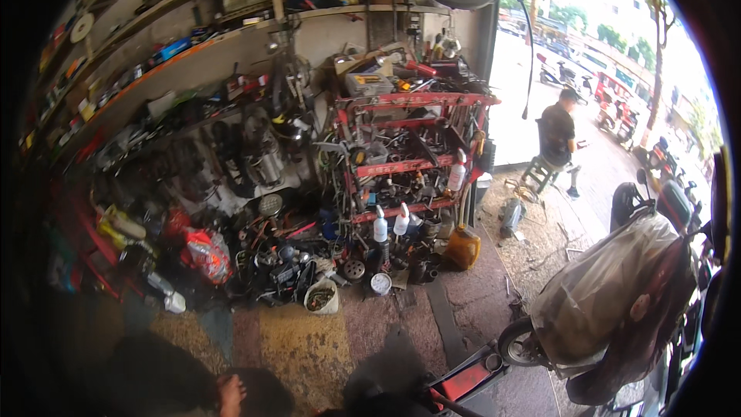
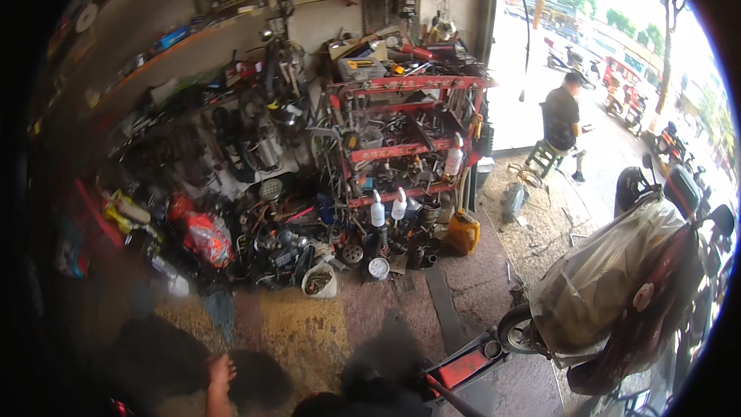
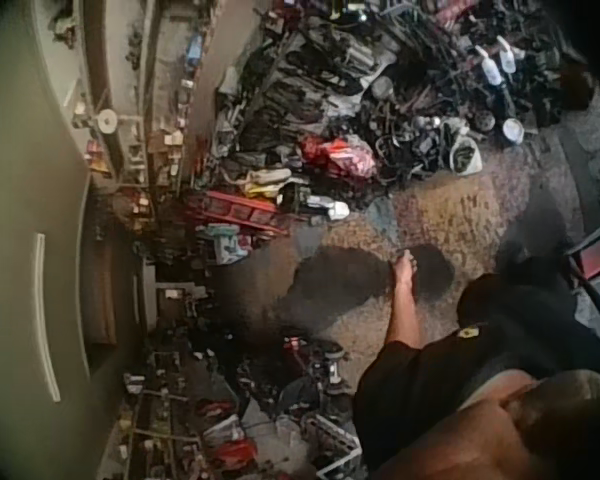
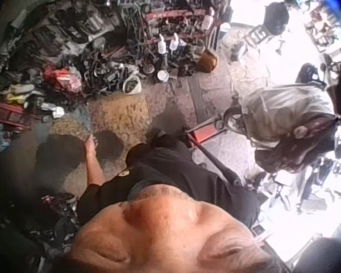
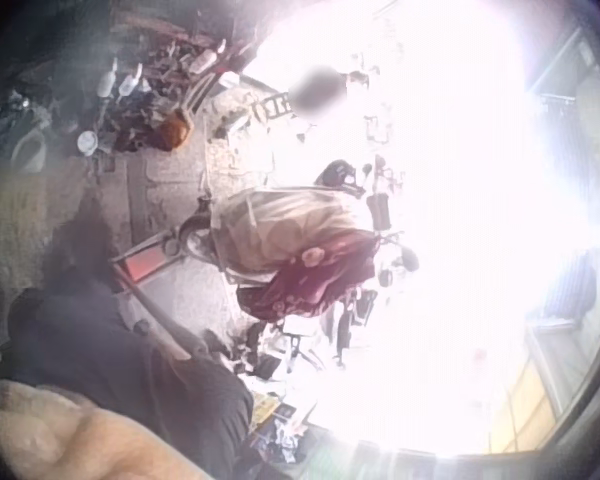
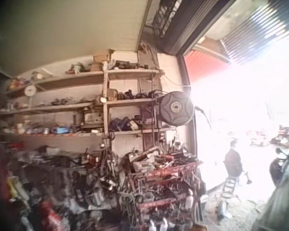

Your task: The person cleans a motorcycle engine cylinder head with a cloth, then uses a cordless drill to remove and insert bolts into the cylinder head. The person handles the cylinder head and drill throughout the task.

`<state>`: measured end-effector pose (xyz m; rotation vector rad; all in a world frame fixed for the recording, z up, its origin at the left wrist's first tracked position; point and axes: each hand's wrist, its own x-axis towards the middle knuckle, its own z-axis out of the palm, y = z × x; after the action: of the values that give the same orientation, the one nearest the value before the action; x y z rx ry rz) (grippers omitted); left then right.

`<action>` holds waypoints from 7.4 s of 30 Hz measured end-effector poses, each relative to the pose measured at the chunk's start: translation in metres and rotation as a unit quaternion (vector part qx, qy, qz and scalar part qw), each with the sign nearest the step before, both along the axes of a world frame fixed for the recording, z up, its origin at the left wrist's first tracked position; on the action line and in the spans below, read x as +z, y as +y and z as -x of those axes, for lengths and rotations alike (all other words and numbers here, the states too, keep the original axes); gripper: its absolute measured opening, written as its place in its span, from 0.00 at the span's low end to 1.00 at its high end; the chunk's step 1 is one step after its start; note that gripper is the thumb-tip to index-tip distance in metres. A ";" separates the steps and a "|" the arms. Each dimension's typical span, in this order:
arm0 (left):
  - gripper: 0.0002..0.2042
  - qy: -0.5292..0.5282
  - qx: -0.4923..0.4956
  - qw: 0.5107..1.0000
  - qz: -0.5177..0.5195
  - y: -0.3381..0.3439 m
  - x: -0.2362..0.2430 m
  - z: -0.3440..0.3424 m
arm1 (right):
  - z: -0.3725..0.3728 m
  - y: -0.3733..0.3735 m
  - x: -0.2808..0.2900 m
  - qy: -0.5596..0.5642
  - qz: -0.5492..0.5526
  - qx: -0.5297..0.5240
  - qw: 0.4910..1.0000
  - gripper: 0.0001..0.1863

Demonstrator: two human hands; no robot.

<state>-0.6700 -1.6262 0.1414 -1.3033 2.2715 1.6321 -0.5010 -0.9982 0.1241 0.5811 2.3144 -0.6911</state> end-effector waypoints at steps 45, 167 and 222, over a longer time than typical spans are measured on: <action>0.08 0.508 -0.648 0.421 0.379 0.627 0.333 0.736 | 0.271 0.132 -0.024 -0.111 0.010 0.026 0.993 0.12; 0.10 -0.425 -0.657 0.358 -0.509 0.994 0.205 -0.648 | -0.567 0.228 0.180 0.482 -0.318 -0.580 0.575 0.12; 0.12 -0.143 -0.772 0.617 -0.054 1.941 -0.068 -1.016 | -1.335 1.164 0.059 0.344 -0.039 -0.862 0.371 0.13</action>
<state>0.3458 0.3152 0.0738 0.5525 1.7660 0.6713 0.8342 0.1661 0.1835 3.3713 1.1345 -1.8442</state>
